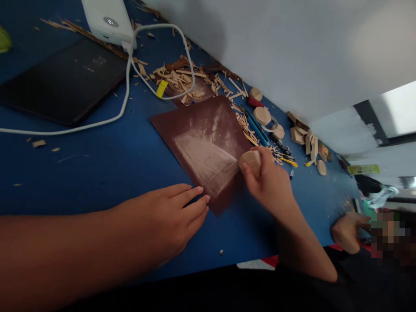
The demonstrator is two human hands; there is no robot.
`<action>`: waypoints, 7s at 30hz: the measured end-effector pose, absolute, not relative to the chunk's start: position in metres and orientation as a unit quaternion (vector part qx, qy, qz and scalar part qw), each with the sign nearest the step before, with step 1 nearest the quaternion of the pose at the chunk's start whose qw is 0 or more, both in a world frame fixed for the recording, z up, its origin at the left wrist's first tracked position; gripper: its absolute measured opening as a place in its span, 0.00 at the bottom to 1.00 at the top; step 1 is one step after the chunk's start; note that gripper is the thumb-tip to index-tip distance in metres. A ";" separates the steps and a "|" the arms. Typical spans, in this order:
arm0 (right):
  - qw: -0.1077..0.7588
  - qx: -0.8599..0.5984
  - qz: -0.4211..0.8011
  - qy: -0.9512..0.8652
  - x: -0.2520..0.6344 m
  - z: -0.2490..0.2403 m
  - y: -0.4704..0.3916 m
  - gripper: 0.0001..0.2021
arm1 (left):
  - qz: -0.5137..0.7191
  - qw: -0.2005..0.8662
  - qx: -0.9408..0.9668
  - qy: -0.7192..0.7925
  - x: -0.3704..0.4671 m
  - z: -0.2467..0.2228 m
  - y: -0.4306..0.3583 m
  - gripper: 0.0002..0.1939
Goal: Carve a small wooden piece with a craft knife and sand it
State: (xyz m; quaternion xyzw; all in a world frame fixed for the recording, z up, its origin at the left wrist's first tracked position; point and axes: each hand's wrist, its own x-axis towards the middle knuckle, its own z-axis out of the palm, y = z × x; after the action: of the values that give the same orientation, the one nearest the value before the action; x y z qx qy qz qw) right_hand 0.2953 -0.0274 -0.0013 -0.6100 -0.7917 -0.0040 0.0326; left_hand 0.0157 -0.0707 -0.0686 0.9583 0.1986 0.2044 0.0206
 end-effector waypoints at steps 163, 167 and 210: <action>0.227 -0.557 0.140 -0.787 0.286 0.016 0.079 0.22 | -0.031 -0.088 0.902 0.421 0.009 -0.021 -0.139 0.60; 0.174 -0.561 0.068 -0.807 0.277 0.006 0.076 0.17 | -0.091 -0.051 0.892 0.440 0.010 -0.028 -0.135 0.70; 0.149 -0.460 0.142 -0.864 0.228 -0.017 0.040 0.12 | 0.027 -0.092 0.847 0.523 0.028 -0.075 -0.161 0.24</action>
State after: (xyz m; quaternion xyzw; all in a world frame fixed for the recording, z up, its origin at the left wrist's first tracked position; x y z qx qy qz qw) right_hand 0.2280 0.0395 -0.0174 -0.4597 -0.8638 0.1422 0.1492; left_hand 0.0282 -0.1614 -0.0753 0.8470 0.5228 0.0271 -0.0924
